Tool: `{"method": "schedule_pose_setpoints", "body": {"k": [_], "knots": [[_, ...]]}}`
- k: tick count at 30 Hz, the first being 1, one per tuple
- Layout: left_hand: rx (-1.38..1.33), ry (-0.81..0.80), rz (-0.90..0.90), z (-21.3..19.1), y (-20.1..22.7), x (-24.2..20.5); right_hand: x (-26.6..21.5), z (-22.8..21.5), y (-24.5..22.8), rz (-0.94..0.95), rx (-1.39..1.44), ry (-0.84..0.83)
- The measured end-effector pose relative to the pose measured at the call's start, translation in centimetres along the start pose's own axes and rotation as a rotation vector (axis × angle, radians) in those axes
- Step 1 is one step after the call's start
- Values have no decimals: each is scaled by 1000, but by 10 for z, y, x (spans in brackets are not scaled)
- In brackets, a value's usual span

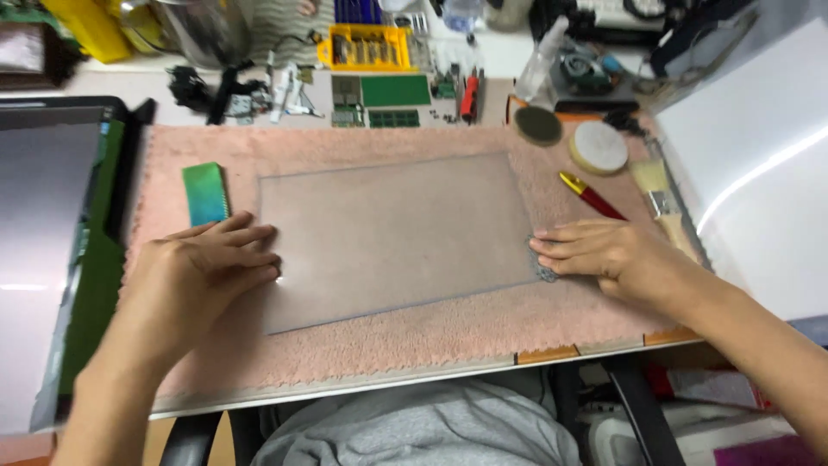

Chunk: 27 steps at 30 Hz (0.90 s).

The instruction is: The person cleans a rectangular screen panel placed on a pink towel. They first use a red-handled brush to sweep the surface, then switch to a small green sponge to wipe the panel, and finally use a gray cloth to buff the screen.

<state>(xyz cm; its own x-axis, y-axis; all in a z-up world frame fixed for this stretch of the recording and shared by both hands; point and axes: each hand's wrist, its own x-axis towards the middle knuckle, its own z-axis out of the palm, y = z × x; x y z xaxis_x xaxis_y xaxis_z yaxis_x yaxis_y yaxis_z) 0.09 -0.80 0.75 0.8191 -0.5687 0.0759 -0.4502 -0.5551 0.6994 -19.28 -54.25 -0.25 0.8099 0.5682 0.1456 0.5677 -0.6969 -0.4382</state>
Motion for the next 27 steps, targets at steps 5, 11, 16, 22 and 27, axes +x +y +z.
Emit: {"method": "schedule_pose_setpoints", "body": {"k": [5,11,16,22,27], "knots": [[-131,170,-8,-6,26,-10,18,-26,1,24,-123,-51],[-15,-46,152,2,-13,-13,136,-17,-80,-96,-216,257],[-21,-133,-26,-11,6,-23,226,59,-110,-149,-10,324],[-38,-111,-7,-7,-12,-25,283,130,-137,-218,21,294],[-21,-113,26,-9,-13,-26,276,129,-136,-245,-7,254]]}}
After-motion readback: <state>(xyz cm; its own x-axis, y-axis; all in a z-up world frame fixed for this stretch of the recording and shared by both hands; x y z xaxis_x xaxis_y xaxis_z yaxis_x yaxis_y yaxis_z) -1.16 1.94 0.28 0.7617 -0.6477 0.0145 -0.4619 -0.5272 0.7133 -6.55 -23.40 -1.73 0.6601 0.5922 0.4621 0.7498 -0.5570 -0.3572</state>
